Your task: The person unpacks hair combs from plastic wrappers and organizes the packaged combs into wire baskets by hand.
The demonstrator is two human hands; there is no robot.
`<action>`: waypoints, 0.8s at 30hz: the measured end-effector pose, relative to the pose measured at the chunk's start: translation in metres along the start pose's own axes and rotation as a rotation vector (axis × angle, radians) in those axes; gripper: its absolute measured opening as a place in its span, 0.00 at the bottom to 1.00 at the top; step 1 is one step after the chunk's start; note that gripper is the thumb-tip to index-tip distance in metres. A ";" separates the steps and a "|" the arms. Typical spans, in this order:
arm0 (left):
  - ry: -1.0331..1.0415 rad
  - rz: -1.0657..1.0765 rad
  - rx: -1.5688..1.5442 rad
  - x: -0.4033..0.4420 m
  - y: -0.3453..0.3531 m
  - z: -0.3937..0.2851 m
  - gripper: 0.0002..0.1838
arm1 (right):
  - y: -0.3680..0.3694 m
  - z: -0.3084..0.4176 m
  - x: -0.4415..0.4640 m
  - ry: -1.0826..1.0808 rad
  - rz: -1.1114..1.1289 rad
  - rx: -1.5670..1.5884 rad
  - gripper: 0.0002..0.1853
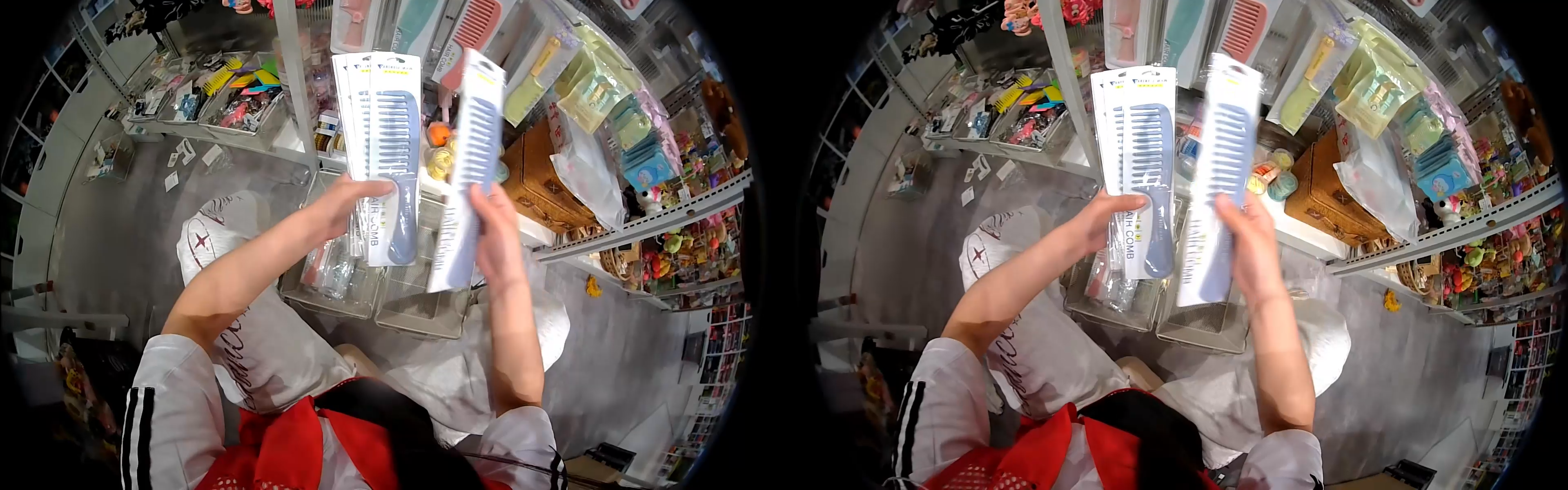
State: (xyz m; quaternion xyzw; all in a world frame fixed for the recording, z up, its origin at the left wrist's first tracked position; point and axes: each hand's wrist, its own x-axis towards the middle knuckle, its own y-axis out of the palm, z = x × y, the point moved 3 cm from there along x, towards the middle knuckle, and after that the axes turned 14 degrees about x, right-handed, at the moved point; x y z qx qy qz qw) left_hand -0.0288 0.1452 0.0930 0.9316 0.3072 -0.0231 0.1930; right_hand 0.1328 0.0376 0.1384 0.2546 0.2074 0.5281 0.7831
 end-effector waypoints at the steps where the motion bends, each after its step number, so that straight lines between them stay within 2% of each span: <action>1: 0.003 0.004 0.018 0.007 0.003 0.005 0.23 | 0.005 -0.014 0.002 0.042 0.077 -0.029 0.13; 4: 0.072 0.002 0.196 0.015 0.016 0.006 0.22 | 0.011 -0.041 0.009 0.026 -0.035 -0.224 0.12; 6: 0.036 -0.030 0.109 0.015 0.016 0.014 0.22 | 0.005 -0.045 0.016 -0.039 -0.049 -0.286 0.11; 9: -0.110 0.051 -0.171 0.013 0.009 0.017 0.23 | 0.003 -0.044 0.021 -0.047 -0.174 -0.127 0.10; 12: -0.017 0.002 -0.046 0.013 0.008 0.014 0.24 | -0.006 -0.037 0.026 -0.123 -0.163 0.020 0.10; 15: -0.004 -0.061 -0.058 0.015 0.005 0.015 0.23 | -0.015 -0.025 0.029 -0.204 -0.180 0.034 0.08; 16: -0.004 -0.081 -0.053 0.014 0.006 0.012 0.22 | -0.021 -0.022 0.031 -0.234 -0.190 0.039 0.08; 17: -0.110 -0.172 -0.020 0.012 0.005 0.009 0.22 | -0.024 -0.015 0.033 -0.276 -0.180 0.050 0.10; 18: -0.092 -0.179 -0.014 0.011 0.004 0.006 0.22 | -0.024 -0.008 0.033 -0.332 -0.201 0.067 0.13; 21: -0.027 -0.152 0.004 0.010 -0.002 0.003 0.21 | -0.012 0.007 0.025 -0.095 -0.085 0.108 0.18; 24: -0.021 -0.155 0.131 0.008 0.004 0.006 0.21 | 0.003 -0.018 0.021 -0.010 -0.047 -0.097 0.19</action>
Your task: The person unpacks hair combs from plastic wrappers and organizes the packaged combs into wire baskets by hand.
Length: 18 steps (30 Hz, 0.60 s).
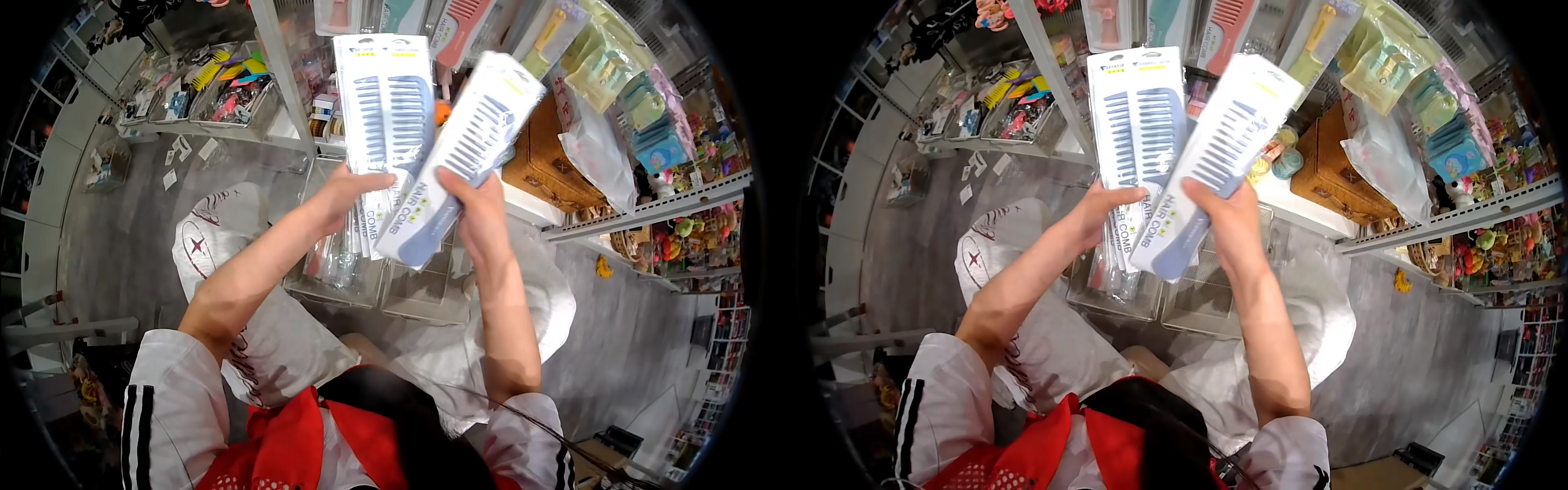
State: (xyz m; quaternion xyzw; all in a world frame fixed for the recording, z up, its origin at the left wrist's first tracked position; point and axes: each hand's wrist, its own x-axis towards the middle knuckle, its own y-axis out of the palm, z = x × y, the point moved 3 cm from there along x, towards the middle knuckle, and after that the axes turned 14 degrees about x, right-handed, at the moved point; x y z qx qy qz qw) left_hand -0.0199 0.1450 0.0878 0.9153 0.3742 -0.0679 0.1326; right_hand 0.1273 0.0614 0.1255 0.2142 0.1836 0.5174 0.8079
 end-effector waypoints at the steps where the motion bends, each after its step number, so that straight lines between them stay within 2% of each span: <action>1: -0.009 0.011 -0.003 -0.001 0.001 0.001 0.21 | 0.000 -0.010 0.002 -0.039 0.034 -0.099 0.21; 4: -0.036 0.037 -0.011 -0.003 0.002 0.005 0.22 | 0.001 -0.014 0.002 -0.094 -0.054 -0.165 0.21; 5: -0.095 -0.008 -0.118 -0.003 -0.001 0.007 0.22 | -0.001 -0.012 0.004 -0.127 -0.111 -0.174 0.20; 7: -0.074 0.020 -0.126 -0.003 -0.008 0.007 0.21 | -0.010 -0.001 0.007 -0.198 -0.228 -0.193 0.20; 11: -0.035 0.004 -0.125 -0.006 -0.009 -0.002 0.22 | -0.016 0.024 0.007 0.090 0.014 0.317 0.16; 16: 0.058 -0.007 0.095 0.000 -0.003 0.004 0.23 | 0.000 -0.008 0.004 0.036 0.029 -0.074 0.18; 18: 0.010 0.020 0.024 -0.001 0.000 0.004 0.22 | -0.004 -0.016 0.008 0.010 0.006 -0.139 0.17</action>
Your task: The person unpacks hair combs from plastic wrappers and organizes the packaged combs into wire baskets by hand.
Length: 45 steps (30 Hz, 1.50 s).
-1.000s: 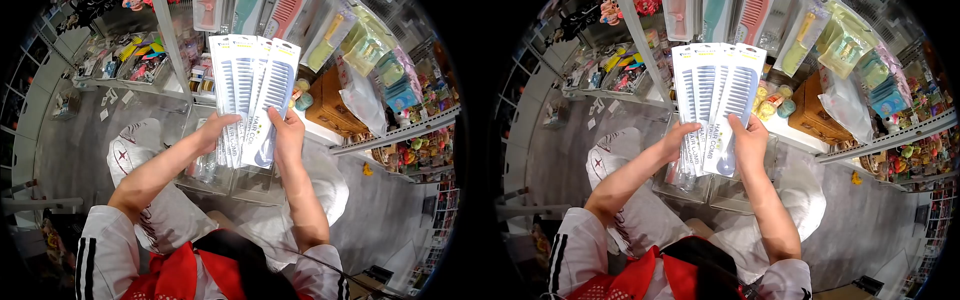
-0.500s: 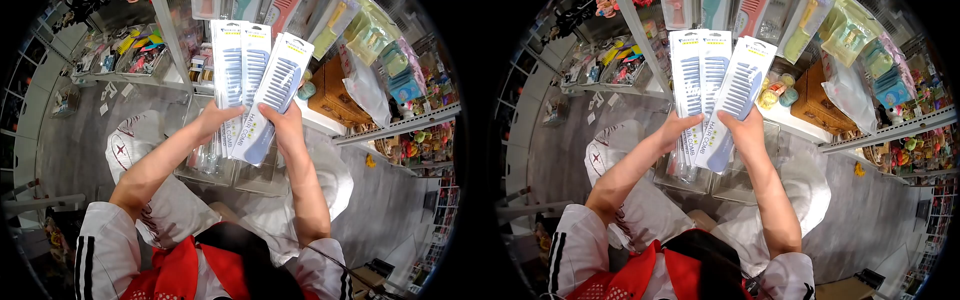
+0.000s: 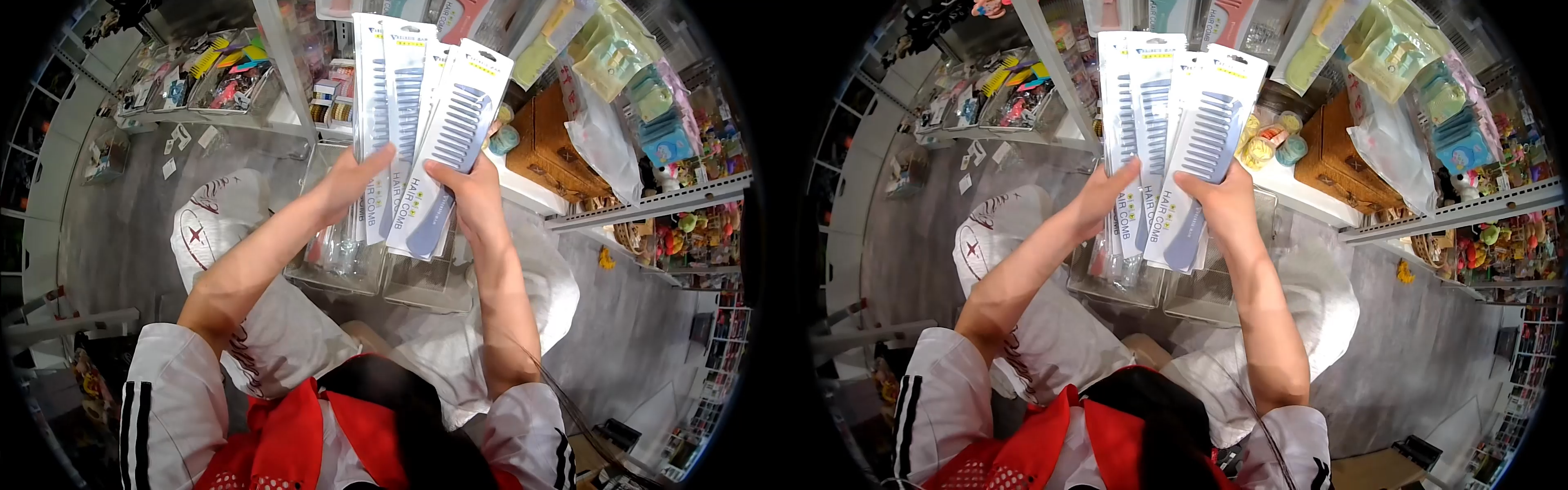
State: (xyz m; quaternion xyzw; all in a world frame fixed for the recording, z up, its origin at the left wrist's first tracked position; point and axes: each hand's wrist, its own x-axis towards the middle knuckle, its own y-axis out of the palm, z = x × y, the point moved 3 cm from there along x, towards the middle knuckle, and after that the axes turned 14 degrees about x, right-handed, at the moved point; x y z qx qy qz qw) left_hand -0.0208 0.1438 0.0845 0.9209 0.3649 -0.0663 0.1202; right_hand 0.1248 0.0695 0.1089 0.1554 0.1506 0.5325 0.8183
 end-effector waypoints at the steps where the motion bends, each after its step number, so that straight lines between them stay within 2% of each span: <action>1: -0.052 0.010 -0.073 0.000 -0.002 -0.002 0.22 | -0.002 0.004 0.001 -0.044 -0.050 -0.010 0.17; 2: -0.102 0.017 -0.148 0.001 -0.003 -0.003 0.23 | -0.004 0.012 0.001 -0.087 -0.099 -0.022 0.17; 4: 0.006 0.069 -0.201 0.002 -0.002 -0.011 0.22 | -0.017 0.024 0.005 -0.120 -0.111 0.033 0.17; 6: 0.097 0.065 -0.136 0.002 -0.005 -0.015 0.22 | -0.026 0.032 0.004 0.040 -0.148 0.265 0.17; 7: 0.024 -0.052 -0.045 0.002 -0.011 -0.012 0.20 | -0.023 0.037 0.001 0.037 -0.075 0.358 0.17; 11: 0.152 -0.095 0.140 0.004 -0.006 -0.004 0.20 | 0.001 0.024 -0.009 0.074 0.079 0.293 0.18; 14: 0.098 -0.013 0.088 0.002 0.001 0.000 0.21 | 0.011 0.003 -0.008 0.023 0.035 0.094 0.19; 15: 0.000 0.038 -0.001 -0.001 0.004 -0.002 0.24 | 0.010 0.000 -0.006 -0.016 -0.015 0.100 0.18; 18: -0.009 0.041 -0.115 0.000 -0.001 -0.007 0.23 | -0.007 0.007 0.004 -0.065 -0.127 0.250 0.18; 19: 0.093 0.011 -0.146 0.000 0.003 -0.015 0.21 | -0.014 0.012 0.008 -0.065 -0.087 0.340 0.17; 20: 0.101 -0.001 -0.130 0.001 0.000 -0.016 0.21 | -0.020 0.020 0.007 -0.009 -0.176 0.325 0.17; 22: 0.115 -0.025 -0.102 0.004 -0.007 -0.017 0.23 | -0.016 0.037 0.000 0.005 -0.154 0.428 0.18; 23: 0.110 -0.012 -0.068 0.005 -0.011 -0.015 0.22 | -0.017 0.038 -0.002 0.054 -0.119 0.415 0.18; 26: 0.140 -0.150 0.136 0.003 -0.006 -0.013 0.21 | 0.007 0.030 -0.011 -0.007 0.064 0.321 0.18; 27: 0.224 -0.170 0.263 0.004 -0.006 -0.010 0.20 | 0.009 0.018 -0.009 -0.023 0.109 0.247 0.18; 30: 0.156 -0.112 0.165 0.001 -0.001 -0.007 0.20 | 0.017 -0.004 -0.005 -0.105 0.067 -0.047 0.17; 31: 0.075 -0.053 0.007 -0.001 0.001 -0.010 0.21 | 0.013 -0.004 -0.002 -0.111 0.007 -0.059 0.17; 33: 0.116 0.001 -0.057 0.002 -0.002 -0.010 0.22 | 0.004 -0.001 0.002 -0.121 -0.107 -0.086 0.18; 34: 0.138 0.024 -0.091 0.003 -0.004 -0.011 0.22 | 0.012 0.019 -0.003 -0.081 -0.083 0.068 0.18; 35: 0.191 -0.019 -0.053 0.004 -0.007 -0.014 0.19 | -0.002 0.017 0.003 -0.095 -0.107 0.145 0.18; 37: 0.128 -0.134 -0.005 0.002 -0.010 -0.017 0.18 | -0.020 0.025 0.009 -0.084 -0.070 0.309 0.19; 38: 0.095 -0.192 0.017 0.001 -0.012 -0.017 0.17 | -0.021 0.032 0.004 -0.025 -0.142 0.320 0.19; 40: 0.094 -0.192 0.016 0.002 -0.014 -0.013 0.16 | -0.013 0.036 -0.002 -0.014 -0.075 0.347 0.19; 42: 0.099 -0.192 0.068 0.003 -0.011 -0.007 0.16 | 0.003 0.027 -0.010 -0.015 -0.033 0.239 0.19; 43: 0.164 -0.207 0.195 0.002 -0.009 -0.007 0.17 | 0.006 0.015 -0.007 -0.050 0.045 0.211 0.19; 45: 0.105 -0.116 0.053 -0.001 -0.001 -0.006 0.18 | 0.012 -0.004 -0.006 -0.035 0.025 0.104 0.19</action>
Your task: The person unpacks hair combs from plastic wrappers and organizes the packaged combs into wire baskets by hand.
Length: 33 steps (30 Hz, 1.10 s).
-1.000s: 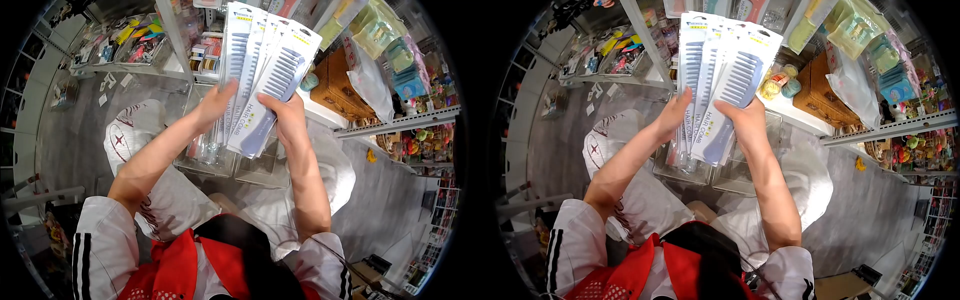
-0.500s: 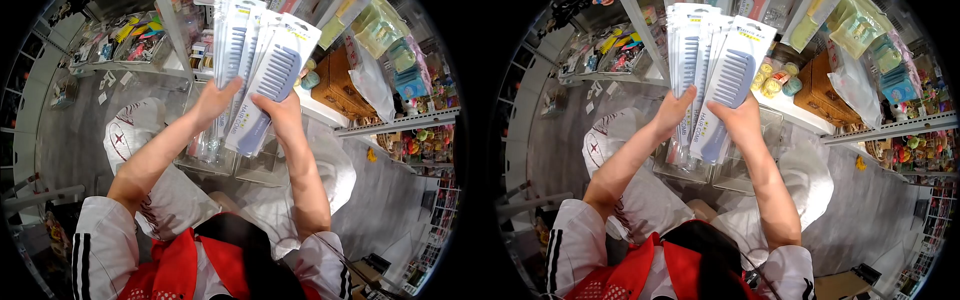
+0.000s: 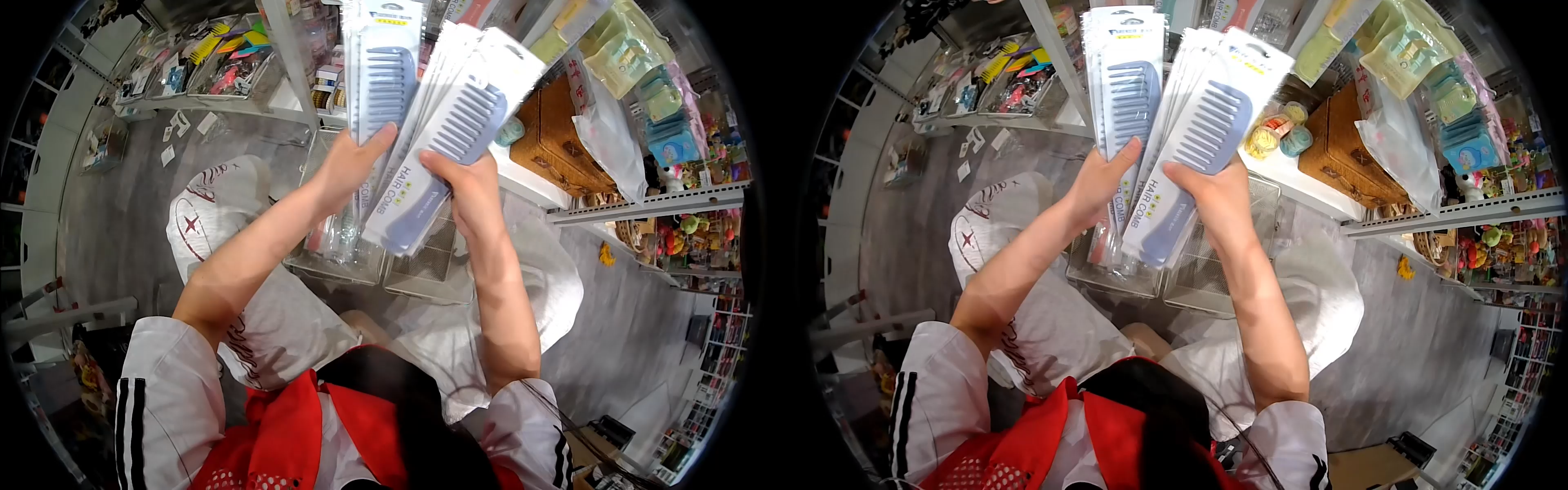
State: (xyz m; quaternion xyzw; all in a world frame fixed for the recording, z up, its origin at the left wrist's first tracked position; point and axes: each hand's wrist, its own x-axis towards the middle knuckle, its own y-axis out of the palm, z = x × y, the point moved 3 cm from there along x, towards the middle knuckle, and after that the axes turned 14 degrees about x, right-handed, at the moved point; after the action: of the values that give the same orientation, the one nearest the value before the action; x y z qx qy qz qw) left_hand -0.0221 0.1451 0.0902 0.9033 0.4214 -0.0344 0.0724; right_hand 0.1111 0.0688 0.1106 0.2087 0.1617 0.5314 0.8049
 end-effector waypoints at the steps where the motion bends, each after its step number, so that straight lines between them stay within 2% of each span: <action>1: -0.032 0.044 -0.068 -0.002 0.003 -0.002 0.18 | 0.000 -0.004 0.002 -0.005 -0.031 -0.033 0.18; 2: -0.072 0.074 -0.136 -0.004 0.003 -0.004 0.19 | -0.001 -0.001 0.002 0.003 -0.060 0.018 0.18; 4: 0.005 0.118 -0.129 -0.002 0.001 -0.006 0.19 | -0.005 0.013 0.003 0.025 -0.107 0.113 0.17; 5: 0.048 0.137 -0.126 0.001 -0.002 -0.007 0.19 | -0.018 0.015 0.008 -0.030 -0.110 0.104 0.19; 7: 0.015 0.007 0.009 0.007 -0.015 0.005 0.17 | -0.023 0.033 0.008 -0.017 -0.161 0.138 0.19; 8: -0.010 -0.056 0.045 0.006 -0.016 0.003 0.16 | -0.020 0.040 0.006 -0.036 -0.092 0.214 0.19; 9: -0.037 -0.118 0.081 0.005 -0.018 0.002 0.14 | -0.016 0.042 0.003 -0.021 -0.061 0.186 0.20; 12: -0.063 -0.075 0.146 0.003 -0.009 0.001 0.14 | -0.003 0.027 -0.005 -0.009 0.017 0.083 0.21; 15: 0.044 0.010 0.194 0.004 -0.002 0.013 0.16 | 0.000 -0.002 0.000 -0.041 -0.001 -0.080 0.21; 16: -0.086 0.061 0.028 0.002 -0.002 0.013 0.18 | -0.005 -0.004 0.003 -0.016 -0.046 -0.034 0.21; 19: -0.045 0.021 -0.095 0.012 -0.010 0.021 0.18 | -0.012 0.009 0.005 0.055 -0.139 0.192 0.19; 22: -0.074 -0.139 0.037 0.015 -0.024 0.015 0.16 | -0.032 0.020 0.011 0.035 -0.196 0.312 0.20; 26: -0.042 -0.200 0.228 0.013 -0.017 0.015 0.13 | -0.015 0.023 0.004 -0.034 -0.076 0.291 0.21; 29: -0.005 -0.083 0.127 0.009 -0.003 0.020 0.15 | -0.010 0.001 0.003 -0.010 -0.033 0.164 0.20; 30: -0.074 0.053 0.046 0.010 -0.003 0.020 0.23 | -0.011 -0.003 0.004 0.018 -0.058 0.138 0.20; 31: -0.047 0.015 0.012 0.011 -0.005 0.019 0.23 | -0.012 -0.006 0.005 0.046 -0.082 0.110 0.19; 33: 0.010 -0.070 -0.060 0.013 -0.009 0.015 0.24 | -0.015 -0.002 0.008 -0.003 -0.109 0.268 0.18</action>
State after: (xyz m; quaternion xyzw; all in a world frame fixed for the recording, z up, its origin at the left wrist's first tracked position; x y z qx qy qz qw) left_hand -0.0205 0.1588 0.0733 0.8855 0.4542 -0.0199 0.0959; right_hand 0.1254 0.0715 0.1010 0.3059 0.2410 0.4604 0.7977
